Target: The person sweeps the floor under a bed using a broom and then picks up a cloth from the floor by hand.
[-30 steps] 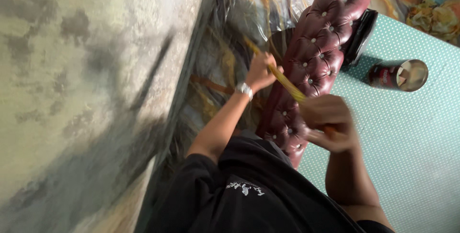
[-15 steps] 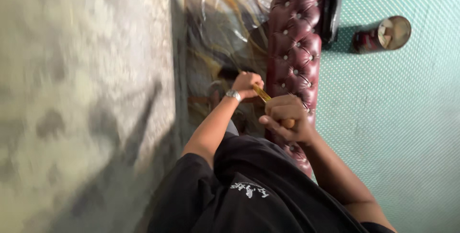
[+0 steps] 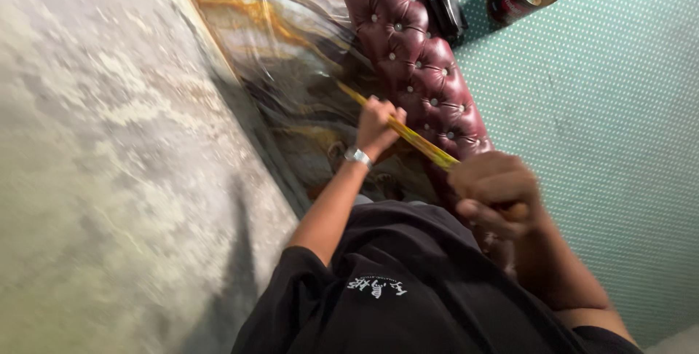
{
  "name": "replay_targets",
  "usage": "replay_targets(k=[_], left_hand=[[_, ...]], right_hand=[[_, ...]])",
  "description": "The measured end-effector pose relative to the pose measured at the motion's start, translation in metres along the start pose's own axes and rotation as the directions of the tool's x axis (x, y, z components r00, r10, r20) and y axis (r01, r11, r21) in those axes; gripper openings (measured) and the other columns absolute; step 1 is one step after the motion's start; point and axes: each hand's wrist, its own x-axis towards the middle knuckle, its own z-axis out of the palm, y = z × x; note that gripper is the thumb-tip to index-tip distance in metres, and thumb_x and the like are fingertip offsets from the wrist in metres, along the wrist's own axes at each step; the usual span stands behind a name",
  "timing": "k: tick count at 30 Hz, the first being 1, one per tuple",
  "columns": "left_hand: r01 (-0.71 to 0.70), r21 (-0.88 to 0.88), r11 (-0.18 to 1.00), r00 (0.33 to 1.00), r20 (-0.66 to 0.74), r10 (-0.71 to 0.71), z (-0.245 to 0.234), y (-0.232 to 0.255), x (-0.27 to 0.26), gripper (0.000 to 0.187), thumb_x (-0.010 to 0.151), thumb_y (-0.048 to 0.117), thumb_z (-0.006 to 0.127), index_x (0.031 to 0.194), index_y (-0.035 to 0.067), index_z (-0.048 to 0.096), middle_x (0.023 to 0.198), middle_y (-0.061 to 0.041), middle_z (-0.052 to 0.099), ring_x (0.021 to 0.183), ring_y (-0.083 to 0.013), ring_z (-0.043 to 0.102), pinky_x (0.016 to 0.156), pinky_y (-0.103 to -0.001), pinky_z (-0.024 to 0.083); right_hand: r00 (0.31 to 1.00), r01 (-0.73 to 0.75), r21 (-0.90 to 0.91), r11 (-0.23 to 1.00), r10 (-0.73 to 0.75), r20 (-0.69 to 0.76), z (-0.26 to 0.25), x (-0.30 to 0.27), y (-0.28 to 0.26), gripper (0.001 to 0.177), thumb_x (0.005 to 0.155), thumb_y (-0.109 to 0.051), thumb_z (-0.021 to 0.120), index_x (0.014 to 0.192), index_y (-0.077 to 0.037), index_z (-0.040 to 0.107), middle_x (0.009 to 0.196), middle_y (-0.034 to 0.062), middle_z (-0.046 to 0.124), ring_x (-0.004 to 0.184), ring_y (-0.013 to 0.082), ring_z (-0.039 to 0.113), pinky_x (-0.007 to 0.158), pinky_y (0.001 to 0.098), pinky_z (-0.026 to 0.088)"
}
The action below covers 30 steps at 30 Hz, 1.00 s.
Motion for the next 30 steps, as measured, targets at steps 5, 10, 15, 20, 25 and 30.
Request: replay_targets(k=[5, 10, 15, 20, 25, 30], left_hand=[[0.096, -0.110, 0.989, 0.950, 0.307, -0.058, 0.008, 0.022, -0.033, 0.036, 0.084, 0.025, 0.064, 0.054, 0.008, 0.053, 0.055, -0.012, 0.054, 0.058, -0.0334, 0.054, 0.061, -0.045, 0.044], [0.061, -0.181, 0.982, 0.917, 0.399, 0.017, 0.007, -0.006, -0.038, 0.024, 0.074, 0.025, 0.066, 0.058, 0.009, 0.055, 0.059, -0.007, 0.060, 0.057, -0.0282, 0.059, 0.061, -0.042, 0.047], [-0.137, -0.085, 0.987, 0.985, 0.097, 0.145, -0.018, -0.089, 0.016, 0.013, 0.060, 0.015, 0.063, 0.051, 0.014, 0.054, 0.057, -0.005, 0.059, 0.052, -0.0252, 0.060, 0.051, -0.035, 0.048], [-0.070, 0.164, 0.984, 0.987, 0.152, 0.045, -0.033, -0.169, 0.062, 0.021, 0.068, 0.021, 0.071, 0.062, 0.009, 0.055, 0.063, -0.010, 0.059, 0.070, -0.0318, 0.059, 0.085, -0.064, 0.033], [-0.005, 0.041, 0.999, 0.998, 0.065, 0.002, -0.034, -0.140, 0.071, 0.026, 0.074, 0.022, 0.068, 0.063, 0.006, 0.051, 0.066, -0.011, 0.058, 0.070, -0.0332, 0.058, 0.077, -0.053, 0.042], [0.103, -0.170, 0.980, 0.992, 0.084, -0.090, -0.023, -0.058, 0.019, 0.035, 0.087, 0.024, 0.060, 0.059, 0.005, 0.051, 0.063, -0.015, 0.054, 0.062, -0.0345, 0.055, 0.062, -0.043, 0.047]], right_hand=[[0.990, -0.139, -0.017, 0.990, 0.138, -0.010, 0.004, 0.040, -0.015, 0.037, 0.087, -0.004, 0.057, 0.054, -0.007, 0.041, 0.045, 0.0029, 0.039, 0.038, 0.0137, 0.039, 0.042, 0.0314, 0.029], [0.964, -0.225, -0.125, 0.966, 0.240, 0.119, 0.023, 0.075, 0.023, 0.030, 0.085, -0.003, 0.059, 0.057, -0.005, 0.050, 0.048, 0.0036, 0.045, 0.038, 0.0161, 0.046, 0.041, 0.0323, 0.033], [0.981, -0.124, -0.272, 0.954, 0.160, 0.112, 0.051, 0.081, 0.064, 0.045, 0.085, -0.002, 0.064, 0.054, -0.004, 0.031, 0.051, 0.0072, 0.034, 0.046, 0.0277, 0.040, 0.049, 0.0404, 0.029], [0.985, -0.054, -0.301, 0.952, 0.101, 0.143, 0.058, 0.083, 0.107, 0.043, 0.082, -0.001, 0.065, 0.054, -0.006, 0.032, 0.052, 0.0064, 0.035, 0.049, 0.0280, 0.041, 0.053, 0.0411, 0.033], [0.991, -0.021, -0.246, 0.969, 0.052, 0.121, 0.037, 0.085, 0.083, 0.046, 0.084, -0.002, 0.065, 0.054, -0.006, 0.031, 0.051, 0.0070, 0.032, 0.047, 0.0280, 0.039, 0.051, 0.0405, 0.031], [0.987, -0.067, -0.146, 0.987, 0.087, 0.136, 0.023, 0.092, 0.019, 0.047, 0.083, -0.003, 0.061, 0.049, -0.010, 0.030, 0.045, 0.0032, 0.031, 0.037, 0.0217, 0.036, 0.044, 0.0384, 0.025]])
